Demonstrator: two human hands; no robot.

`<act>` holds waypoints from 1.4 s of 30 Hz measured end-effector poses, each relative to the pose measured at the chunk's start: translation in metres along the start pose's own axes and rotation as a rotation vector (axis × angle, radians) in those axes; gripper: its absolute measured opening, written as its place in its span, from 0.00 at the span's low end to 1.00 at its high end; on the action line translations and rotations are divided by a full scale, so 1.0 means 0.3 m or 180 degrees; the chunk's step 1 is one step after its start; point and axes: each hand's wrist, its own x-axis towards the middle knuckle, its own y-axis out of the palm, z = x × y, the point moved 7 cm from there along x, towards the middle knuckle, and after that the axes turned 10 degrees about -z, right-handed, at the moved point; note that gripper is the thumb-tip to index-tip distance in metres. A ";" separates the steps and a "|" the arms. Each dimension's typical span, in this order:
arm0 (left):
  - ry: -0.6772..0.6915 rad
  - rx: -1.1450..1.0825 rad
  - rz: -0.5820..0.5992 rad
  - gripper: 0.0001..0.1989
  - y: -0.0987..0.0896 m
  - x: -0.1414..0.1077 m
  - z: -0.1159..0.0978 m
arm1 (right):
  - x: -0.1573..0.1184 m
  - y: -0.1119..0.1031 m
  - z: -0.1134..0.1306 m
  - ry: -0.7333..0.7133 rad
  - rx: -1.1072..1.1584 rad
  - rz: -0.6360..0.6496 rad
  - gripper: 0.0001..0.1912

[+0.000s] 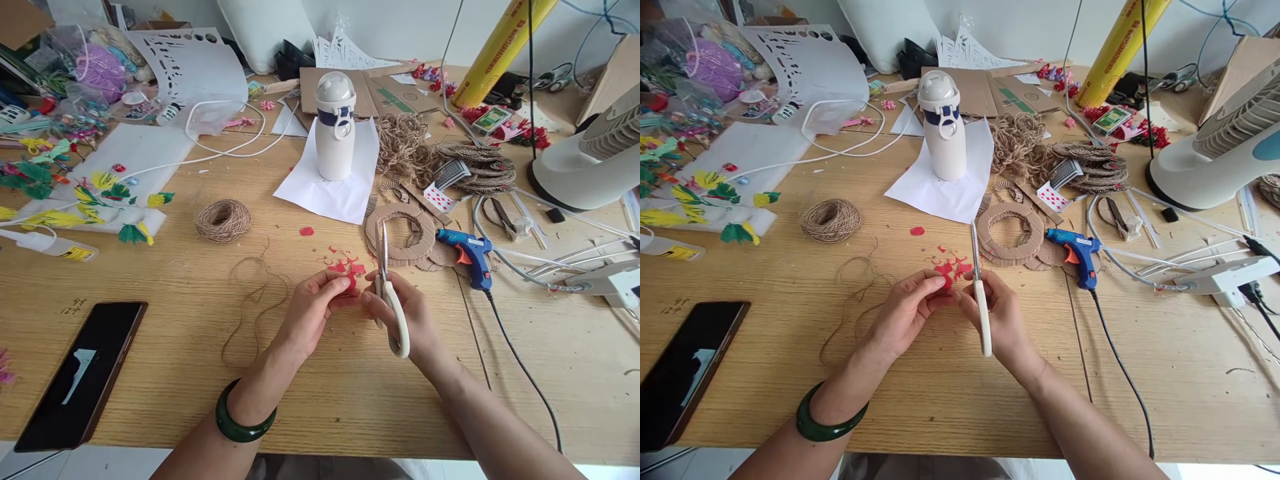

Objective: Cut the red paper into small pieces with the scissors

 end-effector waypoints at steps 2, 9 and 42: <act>-0.0010 0.0198 0.0150 0.06 0.011 -0.004 0.009 | 0.005 -0.007 0.007 -0.0039 0.0175 -0.0040 0.21; 0.0131 0.0879 0.0538 0.07 0.032 -0.015 0.023 | 0.014 -0.007 -0.003 -0.0064 0.0412 0.0016 0.21; 0.0260 -0.0067 -0.0493 0.09 -0.020 -0.019 -0.032 | -0.036 0.039 0.000 0.0093 -0.0622 0.0762 0.26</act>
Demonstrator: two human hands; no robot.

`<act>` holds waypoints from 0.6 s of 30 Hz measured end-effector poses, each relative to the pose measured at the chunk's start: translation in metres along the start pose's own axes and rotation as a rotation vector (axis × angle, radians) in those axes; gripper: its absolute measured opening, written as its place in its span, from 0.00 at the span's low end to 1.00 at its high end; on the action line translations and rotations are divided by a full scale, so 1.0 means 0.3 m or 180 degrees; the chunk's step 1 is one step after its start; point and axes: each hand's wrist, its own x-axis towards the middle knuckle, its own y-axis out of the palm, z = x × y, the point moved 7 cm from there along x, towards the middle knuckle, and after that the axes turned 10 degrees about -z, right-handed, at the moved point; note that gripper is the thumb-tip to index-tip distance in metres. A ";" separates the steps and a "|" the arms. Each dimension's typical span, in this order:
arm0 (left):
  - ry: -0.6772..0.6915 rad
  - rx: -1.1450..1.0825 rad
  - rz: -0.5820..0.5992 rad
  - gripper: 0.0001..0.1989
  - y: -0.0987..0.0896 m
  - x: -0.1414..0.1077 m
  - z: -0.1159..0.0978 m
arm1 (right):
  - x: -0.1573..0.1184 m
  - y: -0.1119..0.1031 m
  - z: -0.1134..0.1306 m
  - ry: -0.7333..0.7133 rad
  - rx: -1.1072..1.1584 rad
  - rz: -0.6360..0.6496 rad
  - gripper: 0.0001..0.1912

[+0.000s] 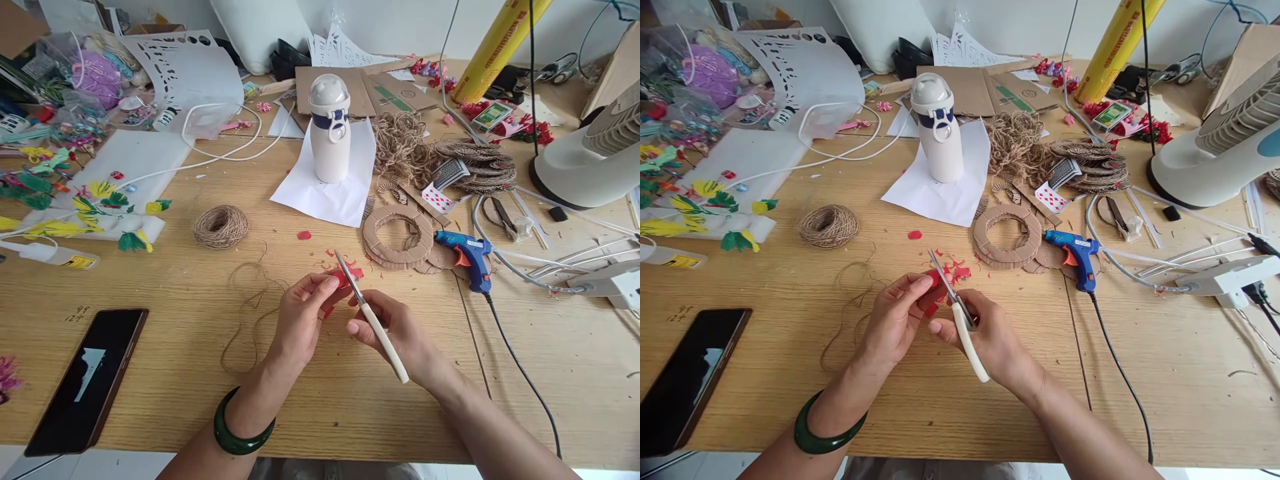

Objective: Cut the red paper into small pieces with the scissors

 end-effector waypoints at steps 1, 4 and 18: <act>0.0011 0.0002 0.0001 0.09 0.000 0.001 0.000 | 0.000 0.000 -0.002 0.0000 -0.0055 -0.0004 0.26; 0.0040 0.0015 -0.0005 0.08 -0.002 0.002 0.000 | 0.000 0.001 -0.003 -0.0016 -0.0101 0.0004 0.26; 0.0158 0.0033 -0.0009 0.06 0.000 -0.001 -0.007 | -0.004 0.005 -0.013 0.0143 0.0089 0.0013 0.25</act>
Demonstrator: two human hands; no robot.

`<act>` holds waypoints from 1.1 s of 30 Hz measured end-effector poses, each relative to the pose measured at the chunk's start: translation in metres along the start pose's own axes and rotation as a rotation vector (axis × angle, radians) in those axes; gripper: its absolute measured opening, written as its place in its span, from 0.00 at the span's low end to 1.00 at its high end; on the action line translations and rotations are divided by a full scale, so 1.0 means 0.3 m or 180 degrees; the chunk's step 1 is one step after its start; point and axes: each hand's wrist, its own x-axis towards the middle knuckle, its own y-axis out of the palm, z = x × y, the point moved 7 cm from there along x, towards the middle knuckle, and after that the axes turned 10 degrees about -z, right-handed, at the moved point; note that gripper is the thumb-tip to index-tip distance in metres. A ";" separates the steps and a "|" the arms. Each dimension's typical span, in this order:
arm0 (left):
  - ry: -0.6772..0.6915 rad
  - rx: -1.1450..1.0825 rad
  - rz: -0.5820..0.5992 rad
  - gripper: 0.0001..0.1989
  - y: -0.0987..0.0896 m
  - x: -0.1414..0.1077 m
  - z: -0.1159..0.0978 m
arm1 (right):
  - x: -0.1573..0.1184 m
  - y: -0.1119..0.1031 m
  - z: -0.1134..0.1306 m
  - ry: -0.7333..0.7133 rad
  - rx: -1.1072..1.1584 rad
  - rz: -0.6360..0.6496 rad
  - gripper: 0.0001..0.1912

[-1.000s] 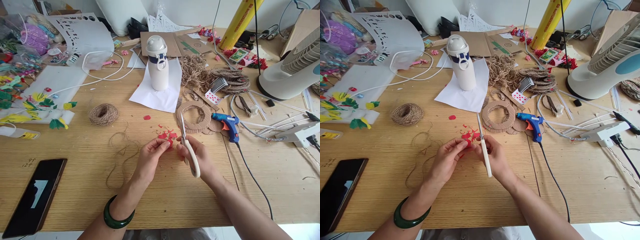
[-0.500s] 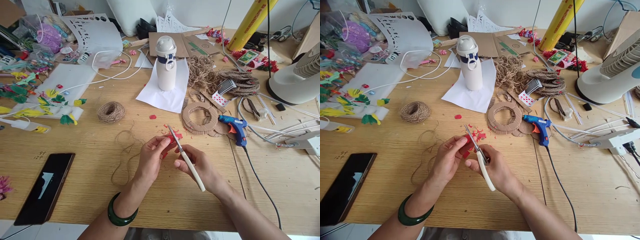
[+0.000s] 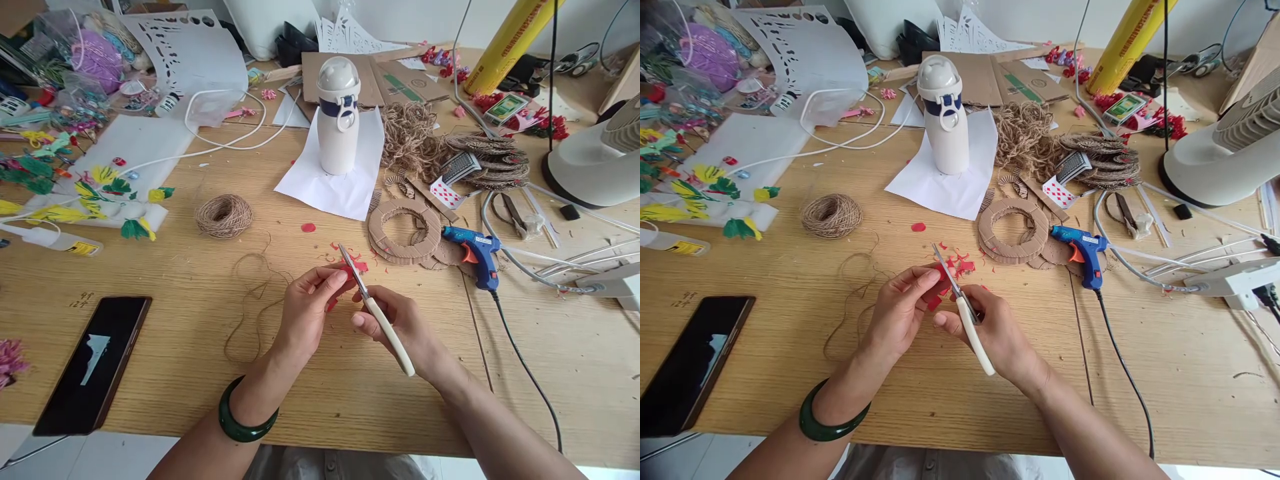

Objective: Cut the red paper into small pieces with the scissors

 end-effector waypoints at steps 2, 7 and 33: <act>0.0007 -0.0023 0.0017 0.06 0.000 0.001 0.001 | 0.001 0.001 -0.002 0.0015 0.0019 0.0014 0.25; 0.0000 0.0000 0.0006 0.06 -0.004 0.006 0.005 | 0.005 -0.002 -0.004 0.0029 -0.0010 -0.0001 0.24; -0.0082 -0.0106 0.0159 0.06 0.003 0.026 0.000 | 0.004 -0.001 -0.011 0.0049 -0.0154 0.0051 0.23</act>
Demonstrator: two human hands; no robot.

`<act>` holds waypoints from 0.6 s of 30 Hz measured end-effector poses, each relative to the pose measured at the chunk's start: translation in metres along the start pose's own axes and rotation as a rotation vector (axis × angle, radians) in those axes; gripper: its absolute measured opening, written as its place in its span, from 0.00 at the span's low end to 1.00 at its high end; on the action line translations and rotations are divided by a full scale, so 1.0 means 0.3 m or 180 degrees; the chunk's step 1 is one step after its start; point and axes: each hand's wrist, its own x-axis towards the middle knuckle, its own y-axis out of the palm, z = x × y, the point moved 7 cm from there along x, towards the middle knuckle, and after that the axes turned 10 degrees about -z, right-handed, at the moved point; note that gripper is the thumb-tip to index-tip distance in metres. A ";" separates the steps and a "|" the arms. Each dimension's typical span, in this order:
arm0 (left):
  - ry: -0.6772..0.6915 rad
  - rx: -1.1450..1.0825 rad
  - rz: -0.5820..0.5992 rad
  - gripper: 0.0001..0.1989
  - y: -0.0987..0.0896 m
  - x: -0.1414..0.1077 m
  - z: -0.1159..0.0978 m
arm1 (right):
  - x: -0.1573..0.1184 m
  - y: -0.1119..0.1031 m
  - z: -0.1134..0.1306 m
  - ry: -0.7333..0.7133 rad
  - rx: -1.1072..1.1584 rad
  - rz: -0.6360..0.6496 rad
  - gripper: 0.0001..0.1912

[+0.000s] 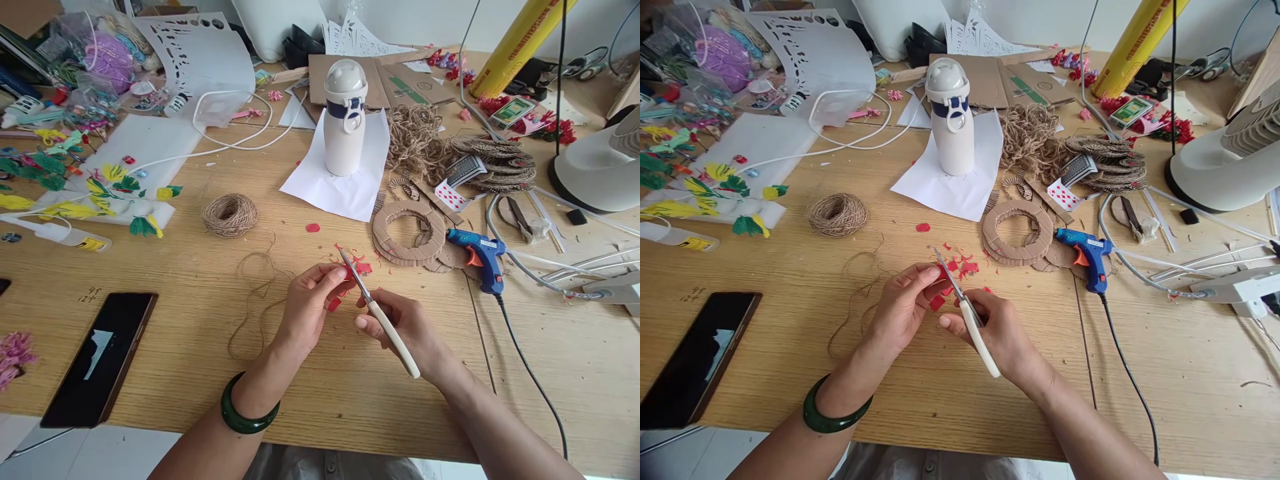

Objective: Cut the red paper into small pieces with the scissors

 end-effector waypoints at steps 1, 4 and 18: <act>0.0016 0.0004 0.0013 0.06 0.000 0.001 0.000 | 0.000 0.001 -0.001 0.0010 -0.0010 0.0005 0.23; 0.0049 0.0011 0.0022 0.06 -0.002 0.001 -0.001 | 0.002 -0.001 0.000 0.0001 -0.0043 -0.0006 0.23; -0.0110 0.0066 0.0024 0.08 0.000 -0.008 0.011 | 0.003 -0.005 0.008 -0.0074 -0.0210 -0.0047 0.22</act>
